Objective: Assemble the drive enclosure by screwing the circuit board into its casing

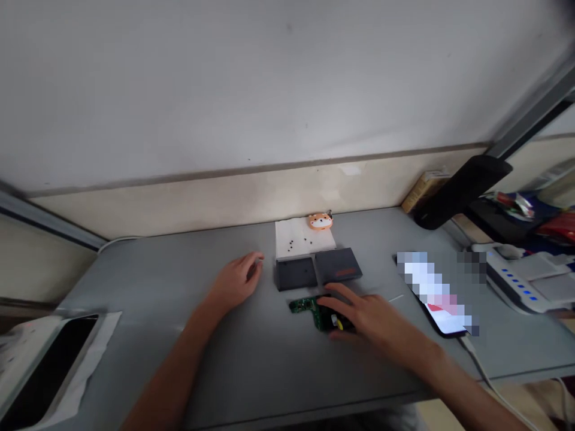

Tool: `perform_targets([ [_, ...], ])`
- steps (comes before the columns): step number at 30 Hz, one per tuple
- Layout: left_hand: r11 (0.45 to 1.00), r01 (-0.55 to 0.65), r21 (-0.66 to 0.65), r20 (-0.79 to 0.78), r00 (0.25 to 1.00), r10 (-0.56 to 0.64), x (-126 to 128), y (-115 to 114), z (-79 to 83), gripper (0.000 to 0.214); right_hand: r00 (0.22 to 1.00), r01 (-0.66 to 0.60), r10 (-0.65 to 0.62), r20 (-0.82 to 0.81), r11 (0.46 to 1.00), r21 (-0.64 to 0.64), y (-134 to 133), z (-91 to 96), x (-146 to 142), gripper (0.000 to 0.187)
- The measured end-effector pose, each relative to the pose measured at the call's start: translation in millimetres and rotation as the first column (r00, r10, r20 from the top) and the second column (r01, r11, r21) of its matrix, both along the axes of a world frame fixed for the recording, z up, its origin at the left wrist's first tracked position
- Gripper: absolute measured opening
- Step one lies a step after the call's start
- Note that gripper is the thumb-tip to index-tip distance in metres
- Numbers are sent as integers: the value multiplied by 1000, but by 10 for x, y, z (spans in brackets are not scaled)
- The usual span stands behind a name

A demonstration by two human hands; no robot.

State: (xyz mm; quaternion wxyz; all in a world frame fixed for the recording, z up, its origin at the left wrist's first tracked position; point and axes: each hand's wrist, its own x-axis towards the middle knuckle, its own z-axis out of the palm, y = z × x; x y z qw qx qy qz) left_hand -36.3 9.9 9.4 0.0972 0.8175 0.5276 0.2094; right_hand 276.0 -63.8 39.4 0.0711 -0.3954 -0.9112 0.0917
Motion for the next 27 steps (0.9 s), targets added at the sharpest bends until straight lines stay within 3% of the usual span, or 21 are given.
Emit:
perform_targets([
  [3, 1000, 7, -5, -3, 1000, -7, -8, -18, 13, 25, 1000, -11, 11, 29, 1000, 2, -28, -84, 64, 48],
  [7, 1000, 30, -2, -10, 999, -30, 37, -46, -1, 28, 998, -56, 56, -30, 998, -8, 35, 26, 67, 40],
  [12, 990, 137, -24, -19, 990, -138, 81, -41, -50, 30, 997, 27, -20, -73, 995, 98, 441, 283, -118, 41],
  [15, 990, 138, -30, -40, 990, -139, 85, -36, -75, 32, 999, 51, -52, 10, 998, 37, 688, 334, -222, 38],
  [18, 990, 139, -18, -62, 988, -139, 72, -37, -100, 33, 998, 45, -44, 42, 999, -27, 782, 271, -263, 38],
  [27, 979, 195, 66, -69, 979, -190, 48, -18, -171, 33, 998, 36, -36, -44, 999, -15, 791, 16, -204, 38],
])
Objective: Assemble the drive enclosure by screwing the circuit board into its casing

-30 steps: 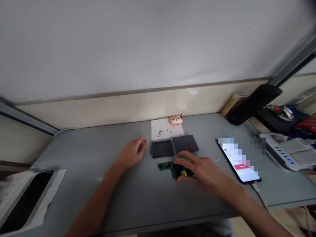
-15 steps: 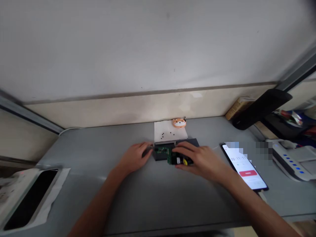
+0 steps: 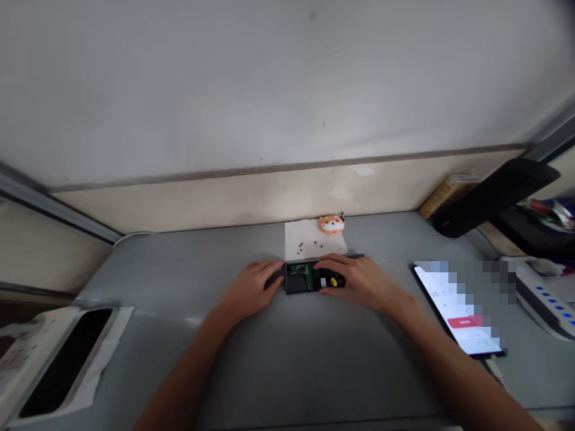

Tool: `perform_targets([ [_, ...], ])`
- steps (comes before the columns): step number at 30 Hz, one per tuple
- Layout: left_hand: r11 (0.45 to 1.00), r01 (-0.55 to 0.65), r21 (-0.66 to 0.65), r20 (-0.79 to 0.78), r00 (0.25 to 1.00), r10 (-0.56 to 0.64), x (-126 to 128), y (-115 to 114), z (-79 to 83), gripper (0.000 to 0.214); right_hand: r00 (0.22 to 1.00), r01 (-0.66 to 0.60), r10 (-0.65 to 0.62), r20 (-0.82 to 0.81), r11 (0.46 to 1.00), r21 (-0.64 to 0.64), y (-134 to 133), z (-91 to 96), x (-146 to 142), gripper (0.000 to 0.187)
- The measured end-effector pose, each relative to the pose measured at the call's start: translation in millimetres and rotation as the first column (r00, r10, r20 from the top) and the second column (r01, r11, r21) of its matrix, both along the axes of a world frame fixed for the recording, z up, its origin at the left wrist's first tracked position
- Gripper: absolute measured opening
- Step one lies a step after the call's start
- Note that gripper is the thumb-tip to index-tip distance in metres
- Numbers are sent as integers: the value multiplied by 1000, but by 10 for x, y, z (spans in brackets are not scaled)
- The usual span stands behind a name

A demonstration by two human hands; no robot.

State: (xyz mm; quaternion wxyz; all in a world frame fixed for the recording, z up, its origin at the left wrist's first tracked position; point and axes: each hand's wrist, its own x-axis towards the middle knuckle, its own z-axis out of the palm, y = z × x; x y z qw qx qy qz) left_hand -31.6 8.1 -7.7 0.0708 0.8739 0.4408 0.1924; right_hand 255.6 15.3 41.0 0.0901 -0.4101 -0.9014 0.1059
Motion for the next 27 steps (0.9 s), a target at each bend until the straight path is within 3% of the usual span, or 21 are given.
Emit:
perform_targets([
  [10, 998, 42, 55, 48, 998, -44, 35, -15, 4, 33, 997, 29, -29, -76, 1000, -2, -4, -48, 18, 39],
  [18, 999, 22, 34, 38, 999, -24, 35, -31, 32, 33, 997, 38, -36, 71, 999, -27, -70, -6, -54, 54],
  [22, 996, -11, 83, 32, 999, 8, 22, -42, 24, 33, 999, 20, -17, 41, 997, -76, -86, 65, 34, 63],
  [27, 991, -61, 115, 39, 998, 57, 51, -59, 26, 35, 990, 143, -143, 16, 969, -203, -70, 171, 198, 60],
])
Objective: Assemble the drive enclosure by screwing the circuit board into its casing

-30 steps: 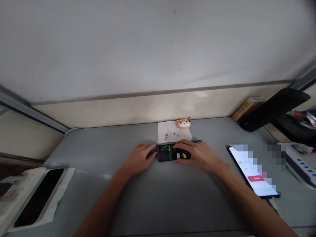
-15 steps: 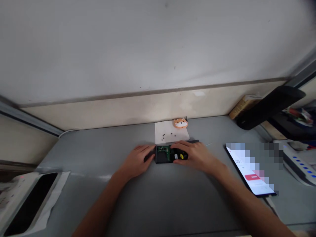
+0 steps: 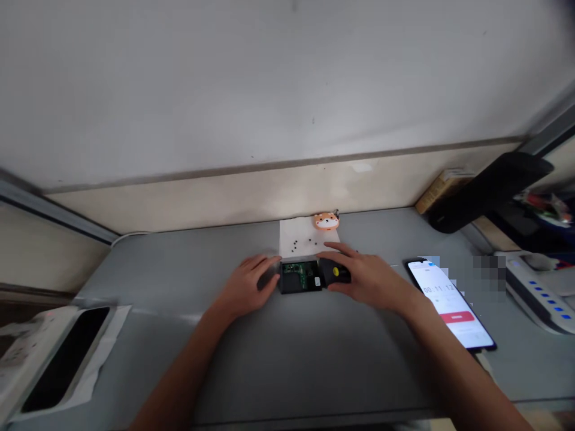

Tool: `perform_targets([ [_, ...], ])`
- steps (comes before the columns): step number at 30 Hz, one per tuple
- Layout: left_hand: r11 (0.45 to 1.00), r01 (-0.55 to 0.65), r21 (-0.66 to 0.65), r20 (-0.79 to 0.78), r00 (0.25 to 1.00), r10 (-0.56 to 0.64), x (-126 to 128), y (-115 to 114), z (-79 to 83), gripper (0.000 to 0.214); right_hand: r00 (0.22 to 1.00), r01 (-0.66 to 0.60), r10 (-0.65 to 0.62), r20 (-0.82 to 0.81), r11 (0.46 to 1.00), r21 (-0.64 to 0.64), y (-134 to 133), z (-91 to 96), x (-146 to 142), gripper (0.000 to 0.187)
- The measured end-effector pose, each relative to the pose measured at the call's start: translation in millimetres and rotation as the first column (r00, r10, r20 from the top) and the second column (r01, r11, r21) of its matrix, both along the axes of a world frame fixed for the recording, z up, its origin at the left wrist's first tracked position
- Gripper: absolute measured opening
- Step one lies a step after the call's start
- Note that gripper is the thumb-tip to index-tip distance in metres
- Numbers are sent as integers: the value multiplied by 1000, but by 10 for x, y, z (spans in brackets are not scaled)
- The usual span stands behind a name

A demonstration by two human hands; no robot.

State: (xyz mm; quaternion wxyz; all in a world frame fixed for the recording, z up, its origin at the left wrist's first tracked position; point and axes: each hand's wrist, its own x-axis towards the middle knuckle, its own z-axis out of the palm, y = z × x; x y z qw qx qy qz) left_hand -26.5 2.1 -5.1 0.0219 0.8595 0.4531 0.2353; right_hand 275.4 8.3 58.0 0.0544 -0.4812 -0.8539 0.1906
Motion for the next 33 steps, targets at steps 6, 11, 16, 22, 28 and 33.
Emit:
perform_targets([
  [6, 998, 30, -53, 53, 998, -27, 74, -36, 70, 39, 974, -43, 15, -227, 992, -118, 49, -12, 168, 61],
  [11, 1000, 19, 5, 74, 997, -19, 135, -73, 99, 37, 940, -114, 81, -332, 990, -80, 75, -55, 259, 82],
  [16, 997, 41, 59, 71, 996, -46, 243, -67, 211, 34, 939, -79, 48, -340, 994, -80, 105, -82, 312, 84],
  [22, 987, 161, -7, 29, 987, -161, 469, -5, 335, 32, 972, 71, -83, -218, 996, -60, 102, -18, 302, 54],
  [28, 978, 209, -14, 51, 977, -208, 712, -21, 234, 35, 986, 100, -98, -132, 995, 11, 125, -20, 249, 40],
  [33, 989, 149, 20, 147, 978, -150, 802, -182, 198, 26, 981, 120, -88, -170, 975, 186, 77, -53, 112, 38],
])
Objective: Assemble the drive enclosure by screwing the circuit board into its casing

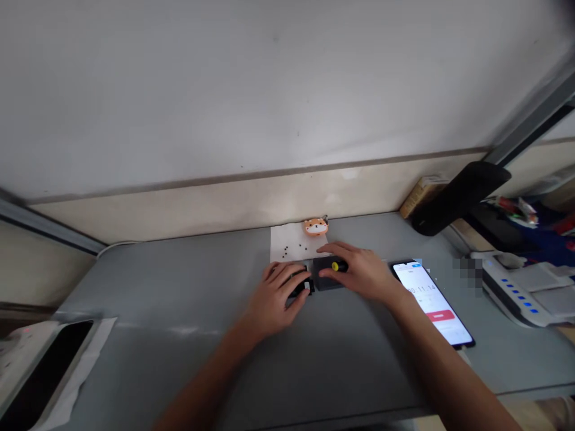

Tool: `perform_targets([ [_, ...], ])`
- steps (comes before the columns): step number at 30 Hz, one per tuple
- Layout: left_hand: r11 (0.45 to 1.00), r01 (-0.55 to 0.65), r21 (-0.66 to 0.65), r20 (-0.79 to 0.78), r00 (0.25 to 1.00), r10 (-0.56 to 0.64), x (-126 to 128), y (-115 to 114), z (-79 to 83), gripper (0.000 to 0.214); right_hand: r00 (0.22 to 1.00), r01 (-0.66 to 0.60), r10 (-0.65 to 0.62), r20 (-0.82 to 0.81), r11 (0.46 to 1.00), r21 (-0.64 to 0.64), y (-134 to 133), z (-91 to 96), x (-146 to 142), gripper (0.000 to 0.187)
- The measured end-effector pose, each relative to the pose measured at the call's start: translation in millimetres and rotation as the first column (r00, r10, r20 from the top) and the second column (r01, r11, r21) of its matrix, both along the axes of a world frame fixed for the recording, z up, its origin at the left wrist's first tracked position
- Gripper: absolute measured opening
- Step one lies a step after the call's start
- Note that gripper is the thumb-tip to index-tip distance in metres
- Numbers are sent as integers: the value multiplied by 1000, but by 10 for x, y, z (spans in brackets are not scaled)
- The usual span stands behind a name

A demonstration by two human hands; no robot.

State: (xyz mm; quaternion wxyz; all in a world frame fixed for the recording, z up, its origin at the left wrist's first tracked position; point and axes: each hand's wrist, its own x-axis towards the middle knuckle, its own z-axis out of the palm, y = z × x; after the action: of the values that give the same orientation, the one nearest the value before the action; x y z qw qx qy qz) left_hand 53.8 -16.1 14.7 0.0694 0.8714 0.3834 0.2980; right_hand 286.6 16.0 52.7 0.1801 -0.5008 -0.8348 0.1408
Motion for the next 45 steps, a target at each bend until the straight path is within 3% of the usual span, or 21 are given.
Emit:
perform_targets([
  [7, 985, -11, -173, 203, 978, 46, 56, -173, 97, 19, 991, -55, 76, -106, 981, 186, -114, 13, -166, 42],
  [15, 989, 14, -149, 94, 996, 0, 28, -162, 128, 20, 994, -101, 110, -22, 967, 236, -124, -60, -190, 38],
  [24, 999, -12, -49, 22, 1000, 13, 61, -171, 77, 29, 995, -92, 99, -14, 962, 257, -171, -120, -264, 37],
  [31, 986, -65, 151, -55, 996, 74, 82, -187, 27, 33, 976, -177, 203, -79, 951, 254, -267, -140, -346, 62],
  [34, 973, -72, 218, -70, 994, 89, 32, -176, 58, 29, 965, -112, 156, -210, 972, 207, -284, -129, -389, 55],
  [37, 938, -117, 325, -53, 988, 142, -49, -156, 92, 25, 921, 28, 25, -388, 991, 132, -262, -96, -425, 41],
  [39, 921, -146, 361, -44, 984, 174, -131, -128, 101, 23, 893, 95, -47, -447, 992, 84, -232, -73, -424, 44],
  [43, 941, -224, 255, -36, 970, 240, -403, 18, 66, 24, 904, 164, -116, -412, 983, 82, -163, -40, -336, 43],
  [45, 923, -290, 254, -34, 951, 308, -578, 138, 19, 24, 927, 170, -116, -356, 977, 126, -135, -32, -272, 43],
])
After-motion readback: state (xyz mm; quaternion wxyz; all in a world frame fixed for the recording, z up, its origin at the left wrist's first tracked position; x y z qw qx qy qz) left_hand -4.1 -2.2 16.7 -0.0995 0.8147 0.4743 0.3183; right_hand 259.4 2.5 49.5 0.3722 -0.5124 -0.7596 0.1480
